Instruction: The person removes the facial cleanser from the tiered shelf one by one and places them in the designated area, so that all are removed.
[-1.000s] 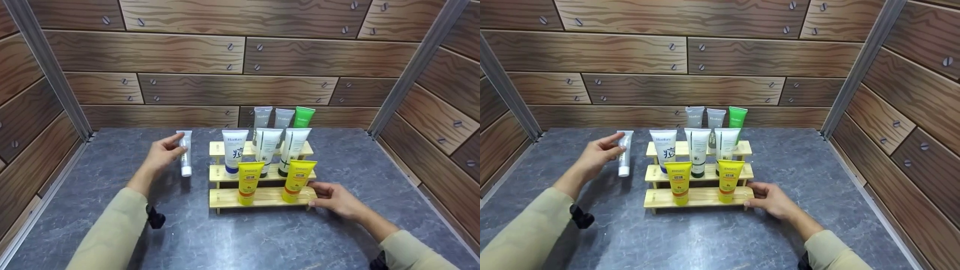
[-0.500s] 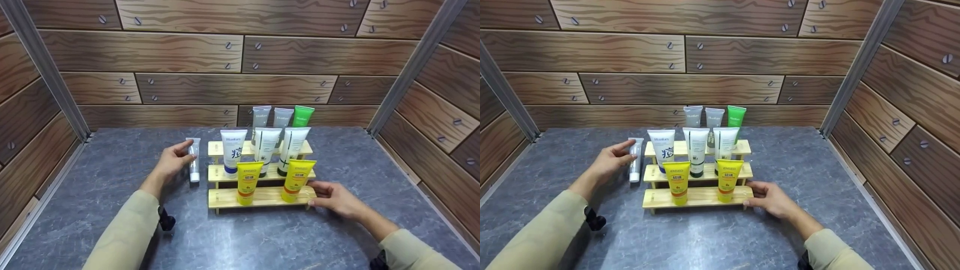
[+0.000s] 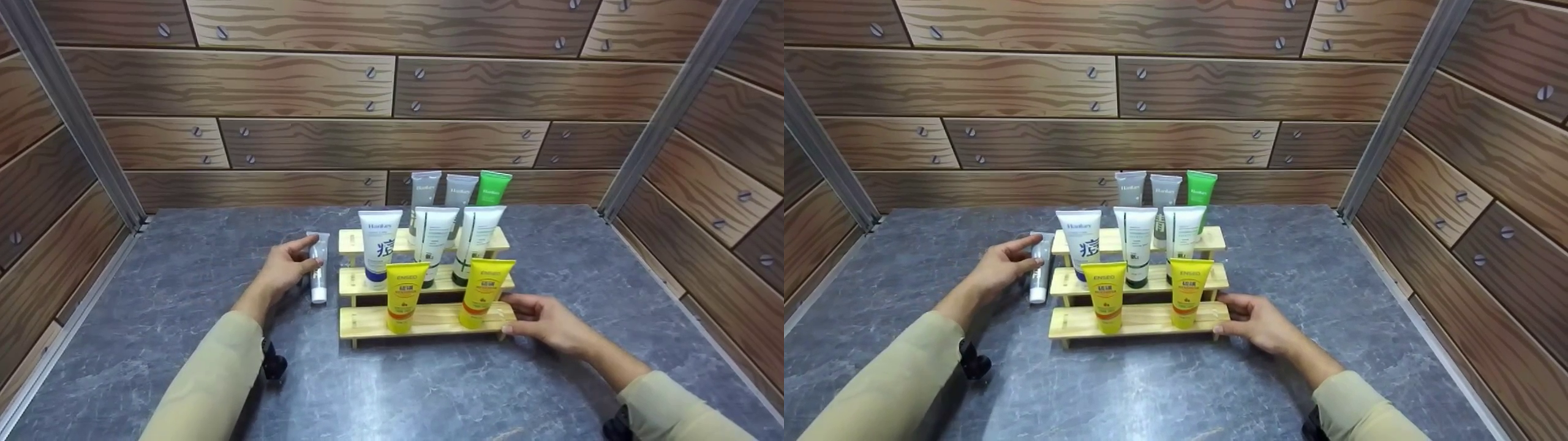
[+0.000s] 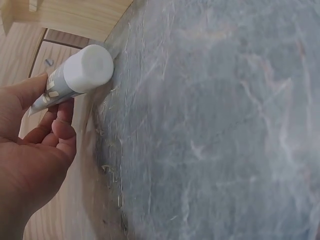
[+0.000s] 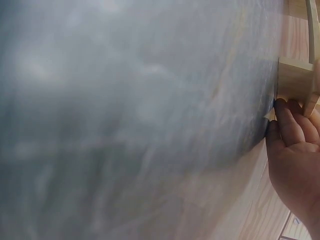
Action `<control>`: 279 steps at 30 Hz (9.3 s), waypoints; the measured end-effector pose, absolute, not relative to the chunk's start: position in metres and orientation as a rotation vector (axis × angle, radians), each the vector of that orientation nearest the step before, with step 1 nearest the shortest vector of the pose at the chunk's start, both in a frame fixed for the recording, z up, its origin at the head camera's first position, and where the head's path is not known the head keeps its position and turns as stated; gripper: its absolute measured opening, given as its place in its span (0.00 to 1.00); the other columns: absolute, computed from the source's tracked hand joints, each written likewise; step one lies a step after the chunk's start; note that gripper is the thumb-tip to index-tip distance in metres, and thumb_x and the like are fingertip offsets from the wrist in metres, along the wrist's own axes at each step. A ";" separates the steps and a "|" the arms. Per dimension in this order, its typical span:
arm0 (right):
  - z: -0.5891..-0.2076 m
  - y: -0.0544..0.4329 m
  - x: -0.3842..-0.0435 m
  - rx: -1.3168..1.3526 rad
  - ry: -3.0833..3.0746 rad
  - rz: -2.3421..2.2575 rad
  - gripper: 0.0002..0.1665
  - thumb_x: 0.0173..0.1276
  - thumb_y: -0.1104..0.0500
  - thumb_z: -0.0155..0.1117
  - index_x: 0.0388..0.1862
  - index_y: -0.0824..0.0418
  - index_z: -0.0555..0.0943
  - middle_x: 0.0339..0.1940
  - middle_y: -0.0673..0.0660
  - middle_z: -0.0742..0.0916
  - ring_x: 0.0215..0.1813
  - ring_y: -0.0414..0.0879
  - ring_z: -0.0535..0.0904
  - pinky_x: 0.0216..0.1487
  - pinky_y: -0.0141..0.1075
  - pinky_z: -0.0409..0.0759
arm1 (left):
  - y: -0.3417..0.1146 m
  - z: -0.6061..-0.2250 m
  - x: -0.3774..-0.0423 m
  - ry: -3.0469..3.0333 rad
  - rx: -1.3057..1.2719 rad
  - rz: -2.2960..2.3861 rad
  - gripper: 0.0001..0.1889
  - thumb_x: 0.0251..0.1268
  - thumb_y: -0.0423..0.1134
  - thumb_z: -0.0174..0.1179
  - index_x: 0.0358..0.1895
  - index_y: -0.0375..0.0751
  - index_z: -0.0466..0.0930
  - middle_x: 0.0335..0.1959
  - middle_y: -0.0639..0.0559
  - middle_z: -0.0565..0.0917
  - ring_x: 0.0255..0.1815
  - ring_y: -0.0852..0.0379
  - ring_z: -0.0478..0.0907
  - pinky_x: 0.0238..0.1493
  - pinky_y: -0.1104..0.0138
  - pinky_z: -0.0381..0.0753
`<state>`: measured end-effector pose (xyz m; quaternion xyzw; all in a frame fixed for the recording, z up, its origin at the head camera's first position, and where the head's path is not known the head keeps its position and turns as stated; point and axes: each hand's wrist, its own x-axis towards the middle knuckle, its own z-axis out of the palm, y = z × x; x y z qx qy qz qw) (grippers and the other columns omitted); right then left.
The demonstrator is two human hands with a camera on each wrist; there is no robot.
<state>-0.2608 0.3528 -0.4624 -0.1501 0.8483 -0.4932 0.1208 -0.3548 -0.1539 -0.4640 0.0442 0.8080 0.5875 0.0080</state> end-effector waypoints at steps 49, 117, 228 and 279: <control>-0.460 0.354 -0.262 -0.412 2.469 -1.421 0.46 0.69 0.55 0.78 0.76 0.77 0.68 0.73 0.73 0.77 0.72 0.65 0.77 0.66 0.37 0.79 | -0.150 -0.473 -0.357 2.672 0.142 1.650 0.26 0.75 0.34 0.66 0.71 0.27 0.76 0.67 0.30 0.80 0.69 0.37 0.76 0.71 0.49 0.74; -0.460 0.353 -0.260 -0.437 2.481 -1.423 0.44 0.70 0.58 0.76 0.75 0.79 0.68 0.74 0.74 0.75 0.72 0.66 0.76 0.66 0.35 0.78 | -0.040 -0.254 -0.331 2.534 0.901 1.551 0.22 0.74 0.39 0.69 0.69 0.48 0.84 0.59 0.49 0.86 0.51 0.57 0.85 0.53 0.60 0.85; -0.463 0.355 -0.263 -0.455 2.510 -1.399 0.45 0.70 0.56 0.77 0.75 0.79 0.68 0.73 0.75 0.75 0.72 0.67 0.76 0.67 0.38 0.78 | -0.184 -0.315 -0.341 2.580 0.357 1.898 0.18 0.81 0.30 0.56 0.67 0.32 0.82 0.59 0.35 0.85 0.44 0.57 0.83 0.44 0.71 0.81; -0.462 0.355 -0.262 -0.434 2.474 -1.432 0.46 0.69 0.57 0.78 0.75 0.78 0.68 0.73 0.75 0.76 0.72 0.66 0.77 0.66 0.36 0.79 | -0.208 -0.406 -0.344 2.561 0.138 1.709 0.26 0.76 0.31 0.62 0.75 0.38 0.76 0.71 0.36 0.76 0.69 0.43 0.70 0.66 0.52 0.74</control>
